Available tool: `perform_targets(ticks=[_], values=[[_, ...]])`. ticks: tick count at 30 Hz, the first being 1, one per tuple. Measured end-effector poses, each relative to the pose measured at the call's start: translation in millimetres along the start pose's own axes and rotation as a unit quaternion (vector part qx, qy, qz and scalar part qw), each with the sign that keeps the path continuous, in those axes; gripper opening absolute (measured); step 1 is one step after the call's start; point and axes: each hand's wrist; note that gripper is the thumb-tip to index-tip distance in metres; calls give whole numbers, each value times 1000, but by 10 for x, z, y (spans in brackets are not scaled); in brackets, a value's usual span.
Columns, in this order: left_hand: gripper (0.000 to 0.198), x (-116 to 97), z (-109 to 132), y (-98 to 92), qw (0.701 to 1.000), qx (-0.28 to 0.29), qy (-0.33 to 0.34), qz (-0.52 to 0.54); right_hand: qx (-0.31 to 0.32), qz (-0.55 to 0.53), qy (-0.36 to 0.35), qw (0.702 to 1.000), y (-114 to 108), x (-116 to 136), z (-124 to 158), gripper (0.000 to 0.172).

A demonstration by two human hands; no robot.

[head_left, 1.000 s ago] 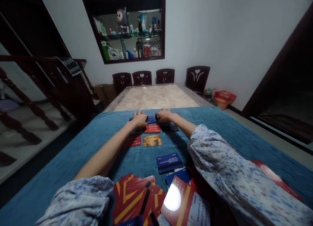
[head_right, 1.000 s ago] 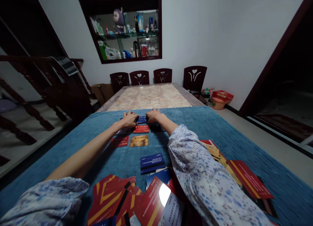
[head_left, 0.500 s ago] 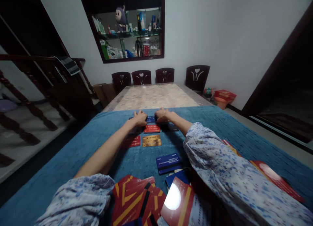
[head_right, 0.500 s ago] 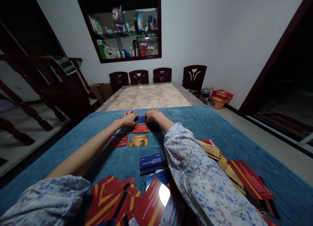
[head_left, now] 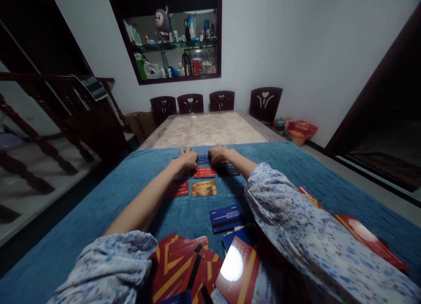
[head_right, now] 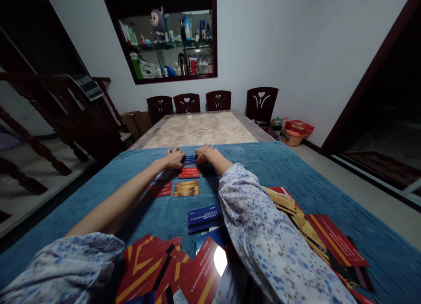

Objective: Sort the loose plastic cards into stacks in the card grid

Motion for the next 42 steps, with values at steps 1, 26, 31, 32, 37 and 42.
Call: perform_targets(ticks=[1,26,31,32,37,42], values=[[34,3,5,0,1000,-3,1,-1,-1,1,-2,1000,-7,-6,11,43],[47,-364,662,-137,989,-143,48,3,-118,33,-74,990,-134,-253,1032,25],[44,-580,854,-189,985,-154,75,33,-111,35,-79,990,-75,-252,1389,22],[42,-627,887,-194,983,-159,81,40,-111,34,-81,990,-64,-251,1457,21],[39,-861,1024,-185,976,-180,109,60,-113,18,-82,990,24,-257,1768,19],[35,-1093,1180,-203,966,-194,149,86,-118,10,-83,989,121,-296,2041,18]])
Point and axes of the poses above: each hand's wrist, its own z-axis away from the middle knuckle, its own y-axis out of the palm, x = y × z, and after that the axes turned 6 degrees about -z, right-handed
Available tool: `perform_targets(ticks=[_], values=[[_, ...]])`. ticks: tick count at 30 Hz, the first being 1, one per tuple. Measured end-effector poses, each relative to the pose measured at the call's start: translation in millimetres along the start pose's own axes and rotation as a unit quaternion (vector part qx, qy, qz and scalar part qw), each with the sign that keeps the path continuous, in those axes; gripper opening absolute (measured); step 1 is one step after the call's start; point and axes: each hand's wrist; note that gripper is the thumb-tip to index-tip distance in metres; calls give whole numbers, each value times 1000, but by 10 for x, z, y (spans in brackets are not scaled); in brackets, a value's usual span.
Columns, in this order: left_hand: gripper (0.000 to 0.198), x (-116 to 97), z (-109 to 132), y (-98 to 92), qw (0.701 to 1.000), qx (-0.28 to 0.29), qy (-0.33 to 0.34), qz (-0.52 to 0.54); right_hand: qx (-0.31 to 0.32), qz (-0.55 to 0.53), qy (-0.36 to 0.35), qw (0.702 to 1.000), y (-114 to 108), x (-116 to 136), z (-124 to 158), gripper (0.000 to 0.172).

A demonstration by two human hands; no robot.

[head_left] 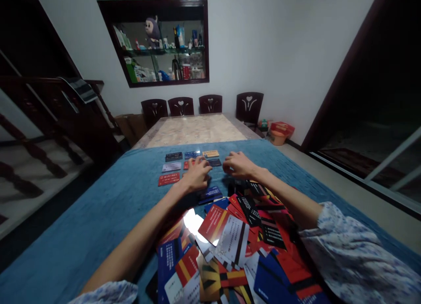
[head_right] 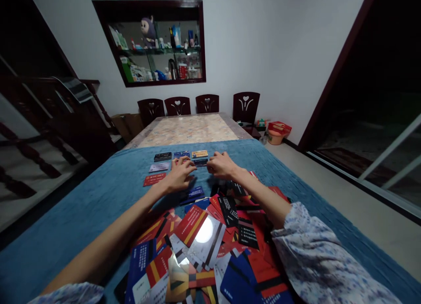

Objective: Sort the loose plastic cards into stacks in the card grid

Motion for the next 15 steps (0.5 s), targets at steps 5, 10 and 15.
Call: perform_targets(ticks=[5,10,15], values=[[29,-278,54,-66,999,11,16,32,-2,-14,4,1000,40,-25,254,17],[28,-550,106,-118,996,21,57,59,3,-26,8,1000,107,-49,423,14],[25,-756,127,-165,992,54,63,92,15,-45,17,999,103,-44,497,16]])
Point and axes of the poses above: each hand's wrist, its own z-axis away from the middle knuckle, its own y-axis out of the palm, x = y × z, and after that the axes turned 6 degrees about -z, right-handed
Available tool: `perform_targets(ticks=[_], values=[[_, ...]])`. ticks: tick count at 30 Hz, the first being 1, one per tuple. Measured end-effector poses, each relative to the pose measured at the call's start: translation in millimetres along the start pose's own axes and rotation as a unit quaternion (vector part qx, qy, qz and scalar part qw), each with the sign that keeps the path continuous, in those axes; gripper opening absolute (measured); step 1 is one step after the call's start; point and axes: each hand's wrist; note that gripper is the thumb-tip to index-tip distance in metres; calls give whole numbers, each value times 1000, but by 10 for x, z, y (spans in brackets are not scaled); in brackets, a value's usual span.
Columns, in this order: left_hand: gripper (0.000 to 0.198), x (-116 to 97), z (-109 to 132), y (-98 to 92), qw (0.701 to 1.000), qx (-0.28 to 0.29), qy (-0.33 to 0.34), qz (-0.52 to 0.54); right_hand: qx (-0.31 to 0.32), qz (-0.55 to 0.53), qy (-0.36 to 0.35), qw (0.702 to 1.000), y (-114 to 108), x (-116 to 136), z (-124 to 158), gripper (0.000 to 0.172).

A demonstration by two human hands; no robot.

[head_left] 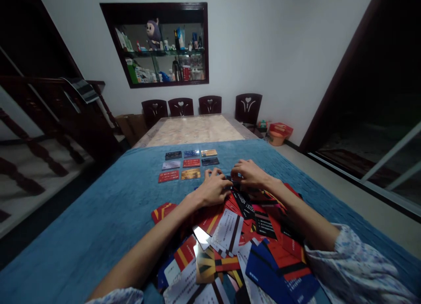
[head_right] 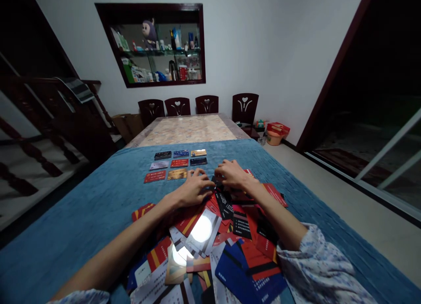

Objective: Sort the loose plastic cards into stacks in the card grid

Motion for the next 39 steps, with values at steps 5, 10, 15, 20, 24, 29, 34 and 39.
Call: perform_targets(ticks=[5,10,15,20,24,29,34,39], values=[[29,-89,-51,42,999,29,-22,38,8,-7,6,1000,-27,3,22,18],[33,-125,-112,153,997,22,-48,62,5,-10,4,1000,6,-28,17,19],[30,-171,-154,202,990,18,-95,105,3,-8,3,1000,33,-44,17,19],[31,-151,-163,169,980,15,-150,132,3,-11,8,1000,23,-43,23,20],[33,-5,-159,177,973,-19,-196,122,-1,-45,-4,999,41,-53,4,21],[32,178,-135,199,965,-39,-241,98,4,-77,-30,997,81,-24,-5,27],[30,222,-120,249,959,-54,-252,121,12,-89,-44,995,190,-10,-12,57],[25,189,-110,284,959,-59,-247,125,9,-87,-41,995,257,5,-49,49]])
Point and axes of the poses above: each hand's wrist, its own z-axis away from the middle knuckle, its own y-axis out of the palm, x = y × z, and after that the axes turned 6 degrees about -z, right-handed
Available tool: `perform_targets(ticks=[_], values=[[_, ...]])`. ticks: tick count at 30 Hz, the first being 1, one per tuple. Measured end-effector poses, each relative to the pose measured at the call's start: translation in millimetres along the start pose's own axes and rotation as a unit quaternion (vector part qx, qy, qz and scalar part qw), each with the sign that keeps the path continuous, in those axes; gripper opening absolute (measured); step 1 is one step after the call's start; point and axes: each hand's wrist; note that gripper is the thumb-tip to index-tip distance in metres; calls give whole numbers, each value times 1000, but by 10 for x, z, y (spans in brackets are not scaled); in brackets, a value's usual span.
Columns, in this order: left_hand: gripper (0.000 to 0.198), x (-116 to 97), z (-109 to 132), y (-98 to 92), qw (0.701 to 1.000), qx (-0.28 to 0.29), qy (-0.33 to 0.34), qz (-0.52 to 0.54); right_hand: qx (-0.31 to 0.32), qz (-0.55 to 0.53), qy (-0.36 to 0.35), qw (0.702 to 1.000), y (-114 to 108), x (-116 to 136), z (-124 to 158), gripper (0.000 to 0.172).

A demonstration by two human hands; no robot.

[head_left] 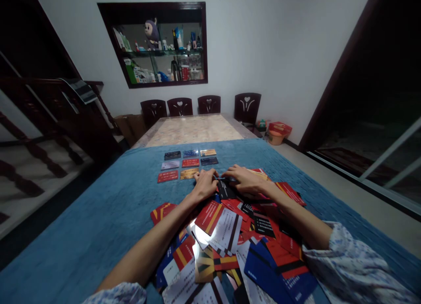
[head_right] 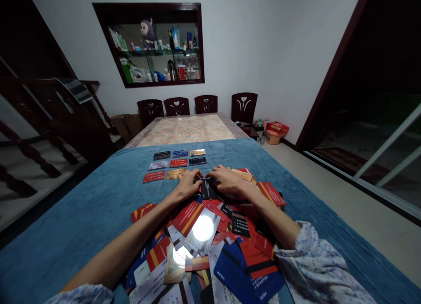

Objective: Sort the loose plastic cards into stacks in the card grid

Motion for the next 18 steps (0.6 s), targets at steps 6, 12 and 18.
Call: perform_targets(ticks=[6,12,18], values=[[18,-22,25,-43,997,2,29,-68,13,6,21,1000,-37,63,12,42],[22,-153,96,-209,984,12,112,-137,22,10,5,1000,-58,73,52,52],[34,-279,179,-277,966,80,172,-176,31,-1,-26,999,-81,70,67,49]])
Point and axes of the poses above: each hand's wrist, its own z-axis away from the middle knuckle, its own y-axis out of the palm, x = y × z, and after that the axes turned 6 degrees about -z, right-handed
